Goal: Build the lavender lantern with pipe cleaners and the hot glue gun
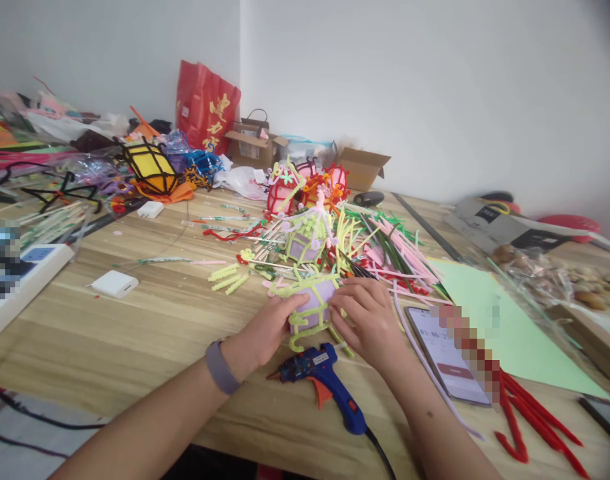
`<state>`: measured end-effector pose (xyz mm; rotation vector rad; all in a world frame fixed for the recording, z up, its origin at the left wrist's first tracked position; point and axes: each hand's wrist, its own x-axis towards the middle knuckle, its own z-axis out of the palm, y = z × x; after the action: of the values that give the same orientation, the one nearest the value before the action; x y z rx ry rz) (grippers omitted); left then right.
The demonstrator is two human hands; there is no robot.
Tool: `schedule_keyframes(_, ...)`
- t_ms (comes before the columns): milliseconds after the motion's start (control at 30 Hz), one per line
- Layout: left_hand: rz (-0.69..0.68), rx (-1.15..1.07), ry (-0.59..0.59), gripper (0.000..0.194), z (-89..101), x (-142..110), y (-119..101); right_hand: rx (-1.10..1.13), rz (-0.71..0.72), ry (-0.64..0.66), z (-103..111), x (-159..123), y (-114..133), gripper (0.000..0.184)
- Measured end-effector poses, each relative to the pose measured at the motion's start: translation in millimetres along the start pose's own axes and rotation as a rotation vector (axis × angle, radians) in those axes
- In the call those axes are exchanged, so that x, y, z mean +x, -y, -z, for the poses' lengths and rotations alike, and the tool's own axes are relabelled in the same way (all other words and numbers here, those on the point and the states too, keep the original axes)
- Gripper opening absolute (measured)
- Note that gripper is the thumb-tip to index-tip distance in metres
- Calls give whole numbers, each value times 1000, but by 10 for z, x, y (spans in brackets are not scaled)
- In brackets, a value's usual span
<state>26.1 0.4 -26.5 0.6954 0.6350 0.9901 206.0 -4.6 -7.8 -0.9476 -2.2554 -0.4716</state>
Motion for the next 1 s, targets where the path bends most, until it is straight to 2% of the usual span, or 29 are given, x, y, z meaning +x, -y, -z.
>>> schedule_keyframes(733, -9, 12, 26, 24, -15, -2, -6, 13, -39, -11, 5, 14, 11, 6)
schedule_keyframes(1000, 37, -56, 60, 25, 31, 26, 19, 56, -91, -30, 4, 18, 0, 2)
